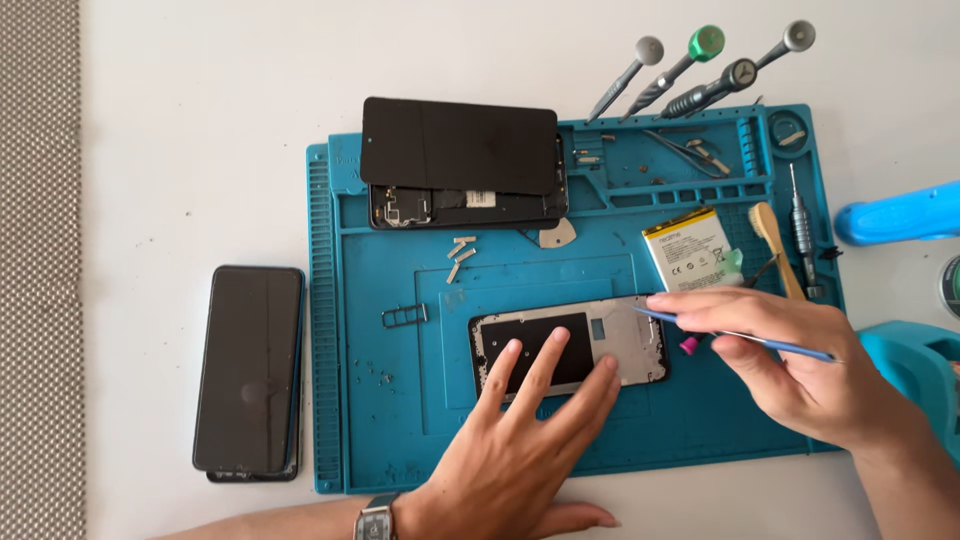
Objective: The person uses a hot air gun to heat the back of a disassembled smartphone, then switches to a screwdriver to pry and remove adhesive strips from the phone's frame. The person continues to scrape and peel adhesive residue from the interior edges of the phone chassis.
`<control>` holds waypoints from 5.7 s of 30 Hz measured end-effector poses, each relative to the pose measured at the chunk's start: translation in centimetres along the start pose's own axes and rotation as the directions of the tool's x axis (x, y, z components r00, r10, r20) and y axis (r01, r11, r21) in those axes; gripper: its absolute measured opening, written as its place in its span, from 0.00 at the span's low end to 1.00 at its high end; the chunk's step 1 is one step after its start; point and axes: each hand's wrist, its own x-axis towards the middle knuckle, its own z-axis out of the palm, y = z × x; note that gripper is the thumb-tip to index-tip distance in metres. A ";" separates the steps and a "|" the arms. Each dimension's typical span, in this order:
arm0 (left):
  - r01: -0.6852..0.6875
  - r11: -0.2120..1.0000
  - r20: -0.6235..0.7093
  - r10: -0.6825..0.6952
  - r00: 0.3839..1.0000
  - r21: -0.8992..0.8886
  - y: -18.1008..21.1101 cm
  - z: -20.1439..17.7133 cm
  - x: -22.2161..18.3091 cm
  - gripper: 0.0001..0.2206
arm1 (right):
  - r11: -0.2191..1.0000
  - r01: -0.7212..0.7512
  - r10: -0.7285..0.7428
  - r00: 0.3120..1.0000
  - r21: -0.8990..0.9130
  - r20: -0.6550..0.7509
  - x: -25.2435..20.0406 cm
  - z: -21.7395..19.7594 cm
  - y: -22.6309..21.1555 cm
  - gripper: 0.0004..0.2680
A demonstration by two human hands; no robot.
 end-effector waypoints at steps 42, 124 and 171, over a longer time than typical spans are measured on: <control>-0.017 1.000 -0.006 0.017 1.000 0.021 -0.5 0.8 0.3 0.40 | 0.998 0.058 -0.060 0.992 0.018 0.111 -0.2 0.0 1.1 0.18; -0.008 0.999 -0.055 0.006 0.998 -0.047 -0.4 -0.5 -0.7 0.32 | 0.898 0.424 -0.437 0.888 0.115 0.144 6.7 8.2 -2.6 0.17; -0.029 0.999 0.031 0.030 0.999 -0.043 -0.6 -0.2 -0.7 0.34 | 0.958 0.265 -0.278 0.952 0.108 0.130 6.8 8.5 -3.1 0.15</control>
